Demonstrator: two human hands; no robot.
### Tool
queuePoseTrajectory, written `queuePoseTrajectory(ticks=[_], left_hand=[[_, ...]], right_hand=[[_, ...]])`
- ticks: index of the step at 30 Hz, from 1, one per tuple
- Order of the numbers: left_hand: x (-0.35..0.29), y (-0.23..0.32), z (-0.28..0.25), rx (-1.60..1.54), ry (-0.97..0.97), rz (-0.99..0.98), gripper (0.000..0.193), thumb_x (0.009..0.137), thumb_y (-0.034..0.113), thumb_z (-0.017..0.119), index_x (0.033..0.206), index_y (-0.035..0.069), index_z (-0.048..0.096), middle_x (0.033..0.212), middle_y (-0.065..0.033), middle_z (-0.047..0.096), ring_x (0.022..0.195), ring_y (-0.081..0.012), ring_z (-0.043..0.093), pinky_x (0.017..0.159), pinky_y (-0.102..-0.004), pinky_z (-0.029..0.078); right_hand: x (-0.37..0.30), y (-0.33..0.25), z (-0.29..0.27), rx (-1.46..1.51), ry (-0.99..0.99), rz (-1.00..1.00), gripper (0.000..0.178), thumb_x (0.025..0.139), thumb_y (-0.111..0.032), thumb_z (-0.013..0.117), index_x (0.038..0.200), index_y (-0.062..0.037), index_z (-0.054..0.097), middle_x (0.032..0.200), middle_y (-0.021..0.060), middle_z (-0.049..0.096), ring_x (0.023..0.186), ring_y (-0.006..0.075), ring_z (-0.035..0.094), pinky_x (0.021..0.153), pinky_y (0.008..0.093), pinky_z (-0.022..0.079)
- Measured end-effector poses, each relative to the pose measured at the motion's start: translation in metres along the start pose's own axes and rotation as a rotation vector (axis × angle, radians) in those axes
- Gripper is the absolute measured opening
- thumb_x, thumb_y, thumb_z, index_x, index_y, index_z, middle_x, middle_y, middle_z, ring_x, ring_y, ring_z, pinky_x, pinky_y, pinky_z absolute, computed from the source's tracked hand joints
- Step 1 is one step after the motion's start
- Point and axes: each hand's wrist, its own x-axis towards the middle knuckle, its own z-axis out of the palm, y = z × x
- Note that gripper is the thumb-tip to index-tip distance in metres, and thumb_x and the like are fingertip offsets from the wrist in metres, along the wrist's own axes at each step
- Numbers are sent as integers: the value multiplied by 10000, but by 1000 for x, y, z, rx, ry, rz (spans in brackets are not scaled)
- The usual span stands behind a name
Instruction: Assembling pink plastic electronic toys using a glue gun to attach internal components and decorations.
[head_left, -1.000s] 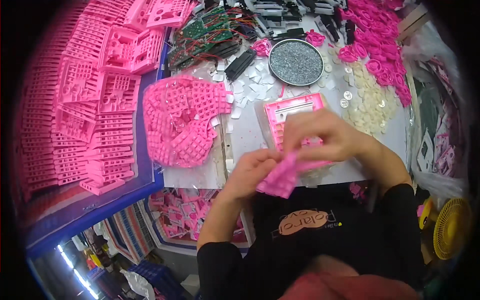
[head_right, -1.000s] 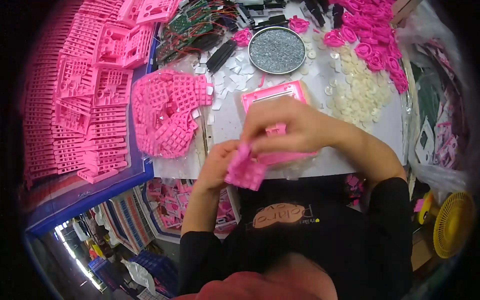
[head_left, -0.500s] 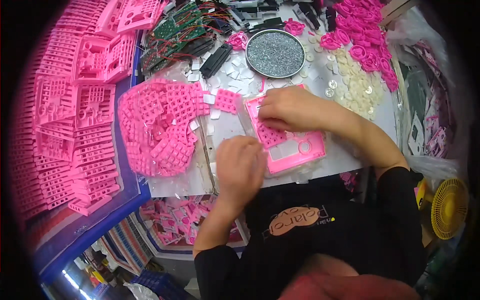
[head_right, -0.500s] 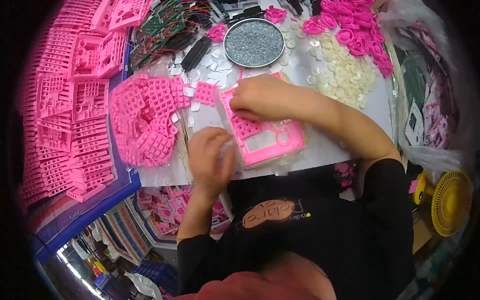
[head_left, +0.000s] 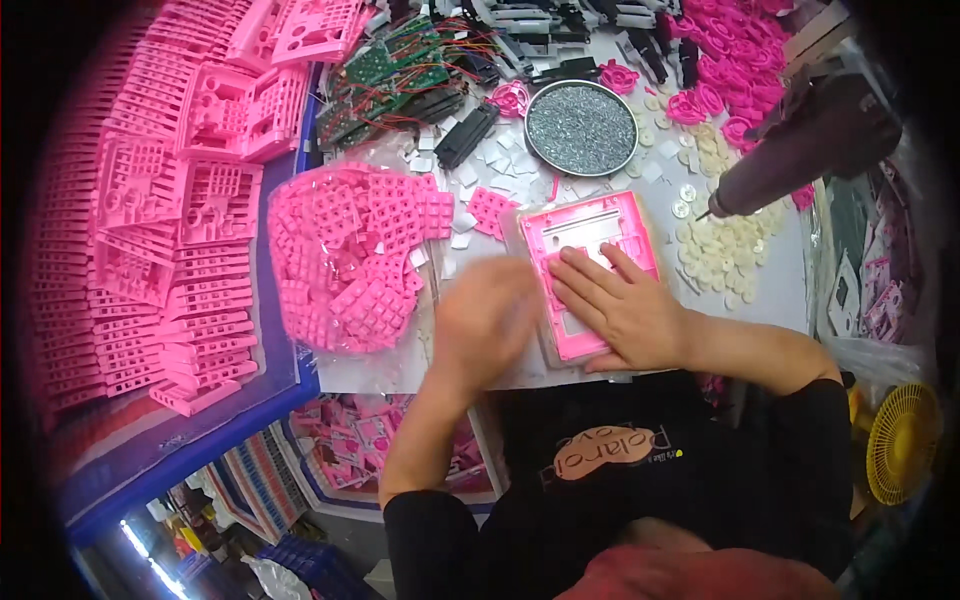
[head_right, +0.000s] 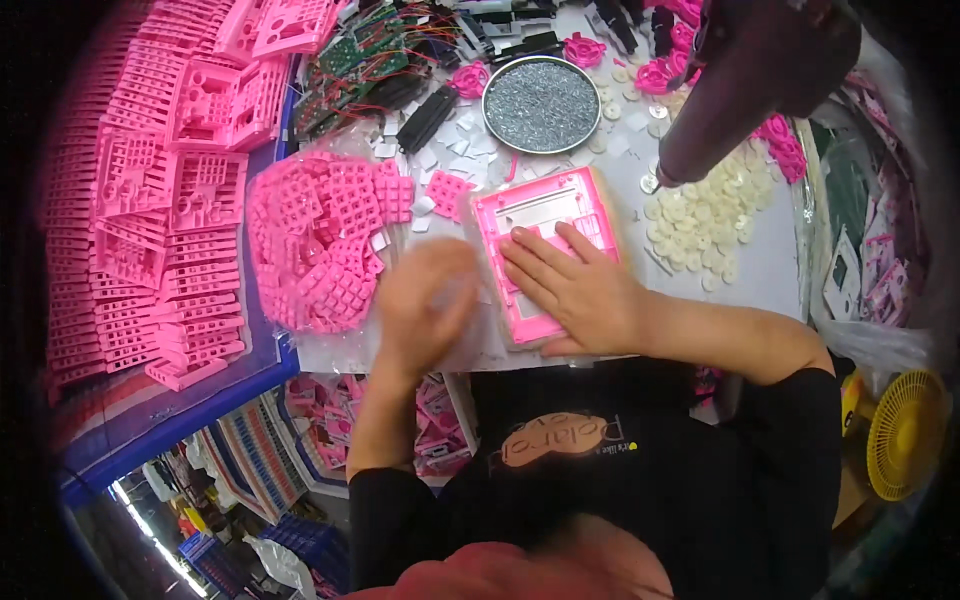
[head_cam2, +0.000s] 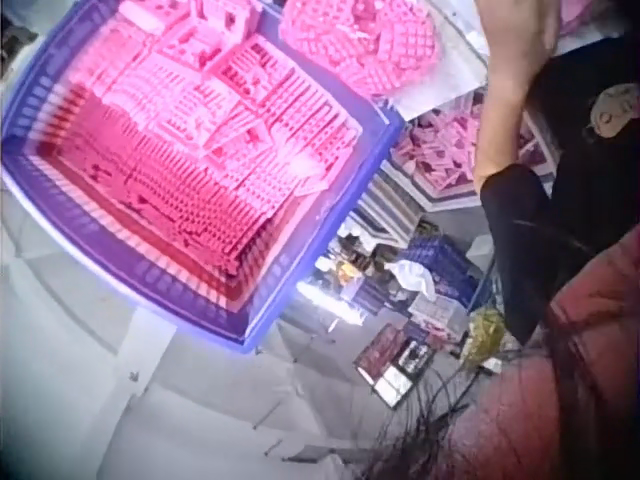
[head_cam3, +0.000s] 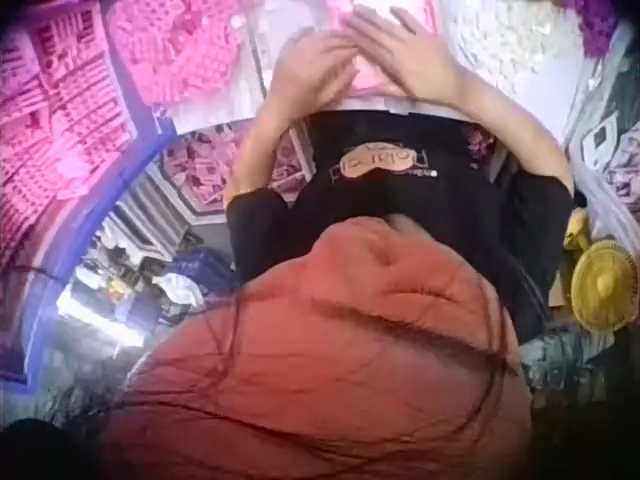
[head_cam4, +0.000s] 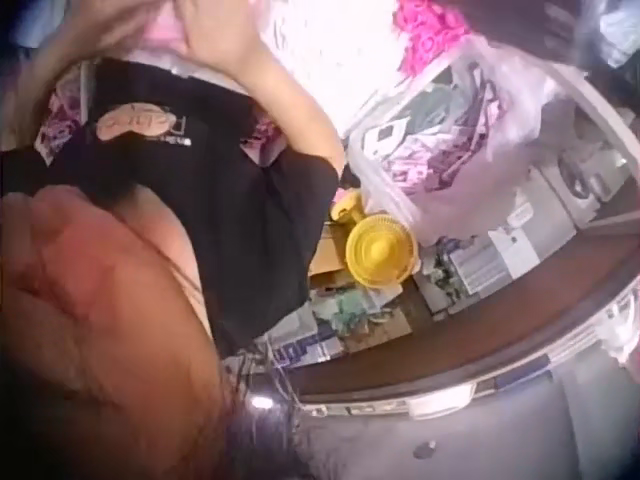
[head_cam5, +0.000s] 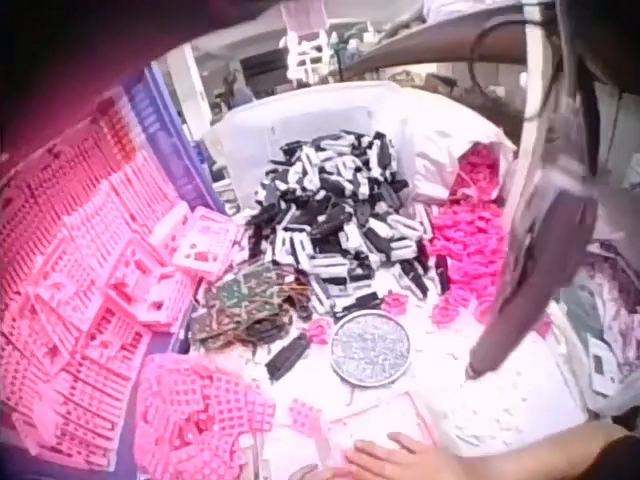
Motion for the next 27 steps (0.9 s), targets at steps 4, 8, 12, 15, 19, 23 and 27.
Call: queuePoseTrajectory(ticks=[4, 8, 12, 15, 19, 23, 27], left_hand=[[89, -21, -17, 135, 275, -261, 105, 889, 107, 675, 906, 10, 712, 901, -189, 703, 832, -384, 668, 760, -445, 526], [165, -118, -10, 473, 421, -314, 173, 896, 146, 612, 906, 16, 725, 889, -232, 693, 885, -428, 662, 807, -514, 513], [231, -185, -39, 593, 561, -463, 290, 856, 318, 707, 930, 43, 762, 963, -192, 743, 951, -401, 697, 846, -485, 533], [254, -191, -69, 710, 454, -978, 489, 828, 429, 749, 1184, 96, 718, 1213, -178, 682, 1150, -338, 641, 966, -507, 479], [273, -229, -88, 586, 61, -1193, 750, 775, 579, 789, 1357, 129, 644, 1382, -152, 614, 1267, -318, 582, 1080, -526, 385], [279, -174, -79, 729, 170, -1166, 821, 715, 621, 836, 1351, 133, 658, 1422, -108, 614, 1367, -315, 491, 1122, -539, 350], [271, -216, -114, 596, 42, -1173, 768, 714, 596, 847, 1297, 122, 689, 1395, -127, 634, 1285, -308, 602, 1070, -510, 458]], right_hand=[[5, -7, -14, -128, -110, 9, 1076, 815, -664, 669, 1538, 62, 343, 1651, 207, 268, 1543, 337, 234, 1196, 561, 258], [9, -8, -12, -154, -128, -1, 1078, 816, -659, 673, 1535, 73, 341, 1642, 220, 277, 1540, 355, 232, 1182, 579, 274], [6, -5, -14, -87, -89, 2, 1063, 808, -629, 703, 1527, 70, 354, 1630, 224, 295, 1537, 363, 233, 1173, 587, 281], [6, -4, -14, -41, -58, -19, 1053, 794, -611, 724, 1517, 68, 371, 1622, 225, 306, 1530, 366, 244, 1167, 595, 285], [2, -2, -13, -4, -9, -32, 1030, 765, -584, 758, 1487, 66, 415, 1605, 223, 331, 1512, 367, 276, 1150, 604, 299], [0, 1, -7, 30, -27, -41, 1049, 799, -622, 699, 1509, 76, 366, 1617, 243, 301, 1509, 389, 277, 1159, 621, 259], [4, -6, -2, -3, -23, -67, 1047, 791, -612, 719, 1509, 67, 373, 1616, 229, 309, 1517, 377, 265, 1162, 615, 262]])
